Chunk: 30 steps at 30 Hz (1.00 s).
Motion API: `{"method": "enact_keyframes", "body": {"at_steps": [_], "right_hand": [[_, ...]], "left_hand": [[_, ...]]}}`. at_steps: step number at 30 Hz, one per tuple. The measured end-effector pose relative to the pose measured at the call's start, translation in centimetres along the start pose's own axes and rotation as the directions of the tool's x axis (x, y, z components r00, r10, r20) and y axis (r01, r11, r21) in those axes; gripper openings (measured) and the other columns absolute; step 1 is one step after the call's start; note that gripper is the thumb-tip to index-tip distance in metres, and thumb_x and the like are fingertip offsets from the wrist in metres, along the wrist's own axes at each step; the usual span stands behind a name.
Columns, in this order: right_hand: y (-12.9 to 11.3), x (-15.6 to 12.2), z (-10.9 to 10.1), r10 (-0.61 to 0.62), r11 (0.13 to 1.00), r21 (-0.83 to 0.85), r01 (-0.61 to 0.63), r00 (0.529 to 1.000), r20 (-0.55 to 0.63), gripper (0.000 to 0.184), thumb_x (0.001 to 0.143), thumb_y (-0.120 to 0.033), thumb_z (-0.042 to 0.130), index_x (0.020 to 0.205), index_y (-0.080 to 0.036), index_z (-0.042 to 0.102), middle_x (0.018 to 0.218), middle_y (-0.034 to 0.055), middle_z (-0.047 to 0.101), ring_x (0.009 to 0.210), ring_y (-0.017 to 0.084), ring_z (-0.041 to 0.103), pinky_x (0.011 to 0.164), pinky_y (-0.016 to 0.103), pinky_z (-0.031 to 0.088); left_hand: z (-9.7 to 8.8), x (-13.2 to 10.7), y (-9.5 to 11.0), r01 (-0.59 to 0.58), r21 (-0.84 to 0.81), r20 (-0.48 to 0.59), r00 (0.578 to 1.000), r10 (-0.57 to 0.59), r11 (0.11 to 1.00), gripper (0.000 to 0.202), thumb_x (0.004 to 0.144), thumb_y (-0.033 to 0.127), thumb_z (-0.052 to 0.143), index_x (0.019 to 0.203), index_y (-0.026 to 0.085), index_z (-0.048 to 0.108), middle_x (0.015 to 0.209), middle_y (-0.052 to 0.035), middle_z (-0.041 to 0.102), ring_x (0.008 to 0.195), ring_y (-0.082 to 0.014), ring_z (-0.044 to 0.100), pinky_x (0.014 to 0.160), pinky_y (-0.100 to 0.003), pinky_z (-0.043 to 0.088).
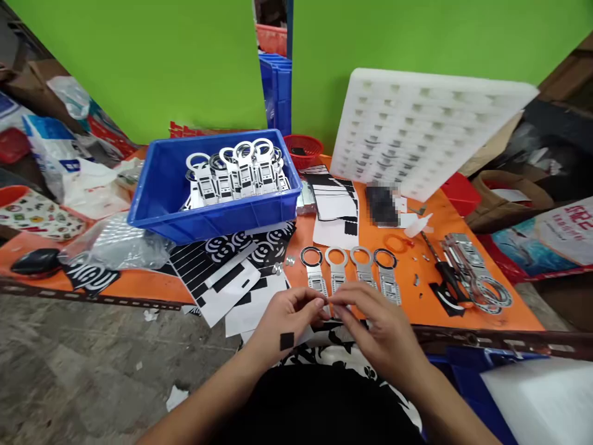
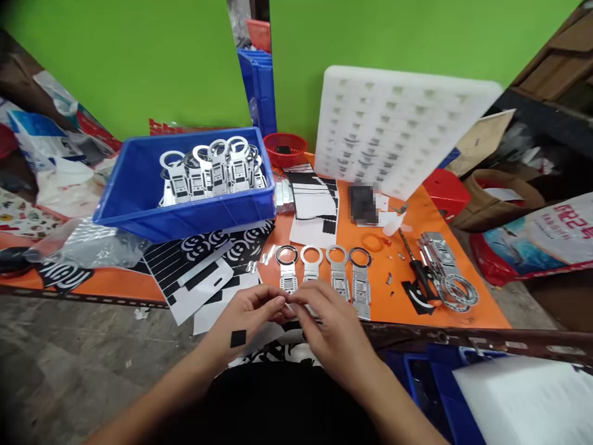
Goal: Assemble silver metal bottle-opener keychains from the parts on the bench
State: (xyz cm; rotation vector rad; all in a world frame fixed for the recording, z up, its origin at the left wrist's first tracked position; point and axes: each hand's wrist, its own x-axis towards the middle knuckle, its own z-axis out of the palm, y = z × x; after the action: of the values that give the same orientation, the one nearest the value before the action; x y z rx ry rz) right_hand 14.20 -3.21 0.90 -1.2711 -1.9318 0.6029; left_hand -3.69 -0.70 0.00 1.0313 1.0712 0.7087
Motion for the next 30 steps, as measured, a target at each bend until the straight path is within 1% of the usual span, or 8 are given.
{"method": "enact_keyframes", "body": {"at_steps": [3, 9, 13, 17, 20, 24, 26, 30], "right_hand": [[0.2, -0.8, 0.7, 0.040, 0.999, 0.019, -0.040, 0.999, 0.032, 0.016, 0.094, -0.018, 0.050, 0.099, -0.024, 0.063, 0.097, 0.0069, 0.067, 0.091, 0.019, 0.064, 0.079, 0.031, 0.053], [2.2, -1.6, -1.1, 0.157, 0.986, -0.057, -0.157, 0.988, -0.013, 0.013, 0.096, -0.024, 0.049, 0.095, -0.022, 0.062, 0.092, 0.0069, 0.066, 0.083, 0.019, 0.064, 0.072, 0.031, 0.053], [2.7, -2.0, -1.3, 0.207, 0.974, -0.084, -0.208, 0.978, -0.017, 0.015, 0.096, -0.026, 0.047, 0.097, -0.023, 0.062, 0.095, 0.0071, 0.066, 0.087, 0.020, 0.064, 0.073, 0.031, 0.053], [3.4, -1.7, -1.3, 0.224, 0.969, -0.103, -0.225, 0.974, -0.028, 0.014, 0.096, -0.025, 0.047, 0.095, -0.023, 0.062, 0.095, 0.0068, 0.066, 0.088, 0.021, 0.064, 0.074, 0.032, 0.052], [3.6, -0.8, -1.7, 0.220, 0.967, -0.126, -0.221, 0.975, -0.022, 0.013, 0.095, -0.024, 0.048, 0.095, -0.022, 0.061, 0.094, 0.0069, 0.066, 0.087, 0.021, 0.063, 0.075, 0.033, 0.052], [2.2, 0.6, -1.4, 0.181, 0.978, -0.109, -0.177, 0.983, 0.036, 0.011, 0.095, -0.022, 0.050, 0.095, -0.022, 0.062, 0.091, 0.0056, 0.066, 0.083, 0.019, 0.063, 0.072, 0.031, 0.051], [1.0, 1.0, -0.5, 0.132, 0.990, -0.058, -0.126, 0.985, 0.113, 0.012, 0.095, -0.020, 0.050, 0.098, -0.023, 0.061, 0.092, 0.0047, 0.065, 0.084, 0.018, 0.062, 0.073, 0.029, 0.050], [-0.8, 1.8, 1.9, 0.023, 1.000, 0.012, -0.027, 0.962, 0.272, 0.015, 0.096, -0.016, 0.048, 0.098, -0.023, 0.061, 0.093, 0.0040, 0.065, 0.086, 0.017, 0.062, 0.075, 0.028, 0.049]], "left_hand": [[-0.4, -0.5, 0.1, -0.021, 0.106, -0.028, 0.999, 0.024, 0.994, 0.028, 0.083, 0.042, 0.064, 0.087, 0.015, 0.069, 0.076, -0.0052, 0.071, 0.073, -0.0179, 0.067, 0.073, -0.031, 0.054], [-2.3, -1.4, -0.2, -0.010, 0.190, -0.104, 0.994, 0.031, 0.982, 0.033, 0.082, 0.046, 0.063, 0.089, 0.015, 0.071, 0.077, -0.0067, 0.073, 0.069, -0.0175, 0.065, 0.068, -0.030, 0.054], [-3.7, -1.7, -0.5, -0.017, 0.243, -0.158, 0.986, 0.057, 0.970, 0.033, 0.081, 0.047, 0.064, 0.091, 0.017, 0.073, 0.077, -0.0060, 0.074, 0.068, -0.0178, 0.066, 0.068, -0.030, 0.055], [-4.9, -1.9, -0.8, -0.014, 0.299, -0.170, 0.983, 0.068, 0.954, 0.033, 0.082, 0.047, 0.063, 0.095, 0.019, 0.073, 0.080, -0.0056, 0.074, 0.072, -0.0184, 0.066, 0.071, -0.031, 0.055], [-5.1, -1.8, -0.8, -0.009, 0.282, -0.161, 0.985, 0.057, 0.959, 0.032, 0.084, 0.047, 0.061, 0.096, 0.019, 0.073, 0.080, -0.0050, 0.074, 0.073, -0.0180, 0.066, 0.072, -0.030, 0.054], [-4.0, -1.0, -0.4, 0.001, 0.209, -0.123, 0.992, 0.025, 0.978, 0.029, 0.083, 0.044, 0.061, 0.089, 0.017, 0.071, 0.079, -0.0062, 0.073, 0.071, -0.0180, 0.066, 0.071, -0.030, 0.054], [-3.3, -0.6, -0.2, -0.011, 0.178, -0.084, 0.996, 0.027, 0.984, 0.026, 0.083, 0.041, 0.061, 0.084, 0.016, 0.069, 0.075, -0.0054, 0.072, 0.069, -0.0173, 0.064, 0.069, -0.029, 0.053], [-3.4, -0.8, -0.4, 0.029, 0.233, -0.024, 0.999, -0.024, 0.972, 0.029, 0.084, 0.041, 0.057, 0.069, 0.017, 0.061, 0.058, 0.0006, 0.059, 0.052, -0.0122, 0.053, 0.051, -0.023, 0.041]]}}
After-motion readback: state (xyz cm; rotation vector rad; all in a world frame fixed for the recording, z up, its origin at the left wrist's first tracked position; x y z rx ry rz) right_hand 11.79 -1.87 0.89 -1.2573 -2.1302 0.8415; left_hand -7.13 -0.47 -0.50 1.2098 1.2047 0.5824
